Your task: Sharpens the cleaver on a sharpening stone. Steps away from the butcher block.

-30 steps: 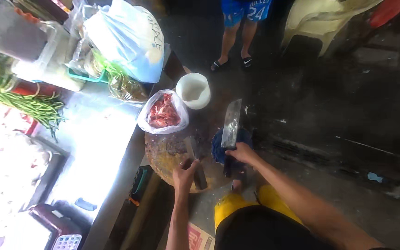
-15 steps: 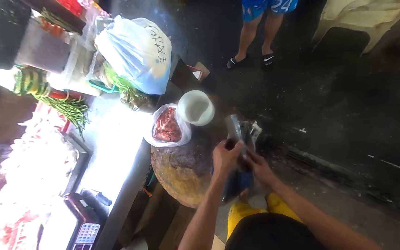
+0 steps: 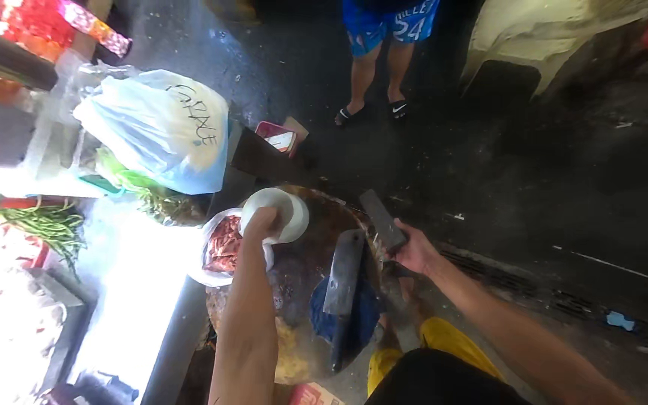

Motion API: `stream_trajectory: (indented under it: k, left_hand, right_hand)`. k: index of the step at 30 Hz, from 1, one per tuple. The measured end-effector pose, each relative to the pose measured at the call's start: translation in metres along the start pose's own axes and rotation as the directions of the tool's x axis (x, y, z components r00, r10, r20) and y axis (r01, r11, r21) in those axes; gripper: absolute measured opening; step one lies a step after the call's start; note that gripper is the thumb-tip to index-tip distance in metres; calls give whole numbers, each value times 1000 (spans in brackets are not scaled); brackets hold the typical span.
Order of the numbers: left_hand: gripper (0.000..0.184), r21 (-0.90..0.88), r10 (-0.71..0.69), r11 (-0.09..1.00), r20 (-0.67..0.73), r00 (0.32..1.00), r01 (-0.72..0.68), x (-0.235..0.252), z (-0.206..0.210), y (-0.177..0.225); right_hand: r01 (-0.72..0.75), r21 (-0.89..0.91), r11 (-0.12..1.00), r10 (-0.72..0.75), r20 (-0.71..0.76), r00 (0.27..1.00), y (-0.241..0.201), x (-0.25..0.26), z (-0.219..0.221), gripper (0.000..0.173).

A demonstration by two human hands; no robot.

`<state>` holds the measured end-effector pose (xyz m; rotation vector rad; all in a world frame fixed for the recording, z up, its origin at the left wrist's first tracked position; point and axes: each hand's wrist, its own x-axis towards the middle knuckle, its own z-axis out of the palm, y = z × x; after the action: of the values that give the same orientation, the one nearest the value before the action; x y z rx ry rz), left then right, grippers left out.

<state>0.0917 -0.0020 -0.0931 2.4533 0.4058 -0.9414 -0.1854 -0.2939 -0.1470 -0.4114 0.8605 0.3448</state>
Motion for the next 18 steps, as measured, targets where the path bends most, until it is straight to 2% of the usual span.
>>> stream_trajectory:
  k: [2, 3, 5, 7, 9, 11, 12, 15, 16, 18]
  left_hand:
    - [34, -376, 12, 926, 76, 997, 18, -27, -9, 13]
    - [34, -495, 49, 869, 96, 994, 5, -48, -12, 25]
    - [34, -581, 133, 812, 98, 986, -52, -95, -3, 50]
    - [33, -571, 230, 810, 105, 968, -131, -132, 23, 68]
    - [41, -542, 359, 811, 165, 919, -220, -155, 61, 75]
    - [46, -488, 433, 825, 220, 874, -286, -163, 103, 72]
    - [43, -458, 440, 835, 224, 870, -304, -163, 125, 71]
    - [33, -303, 430, 875, 126, 894, -378, -183, 181, 60]
    - [35, -259, 461, 867, 89, 883, -427, -194, 198, 54]
    - [50, -138, 546, 836, 121, 829, -531, -216, 230, 46]
  right_hand:
    - [-28, -5, 1000, 29, 16, 999, 3, 2, 0, 52]
    - [-35, -17, 999, 36, 27, 999, 3, 3, 2, 52]
    - [-38, -34, 999, 40, 49, 998, 7, 3, 5, 52]
    - [-47, -32, 998, 49, 67, 997, 10, 3, 9, 54]
    - [-56, -30, 998, 58, 77, 995, 12, 4, 14, 58]
    - [-46, -42, 998, 49, 74, 996, 11, 4, 19, 61]
    - [-25, -63, 998, 29, 62, 998, 10, 4, 21, 60]
    - [44, -121, 992, -44, 5, 999, 5, 4, 16, 55]
    - [70, -123, 990, -73, -19, 997, 2, 4, 11, 51]
    - [118, -134, 984, -131, -91, 987, -6, -3, 4, 42]
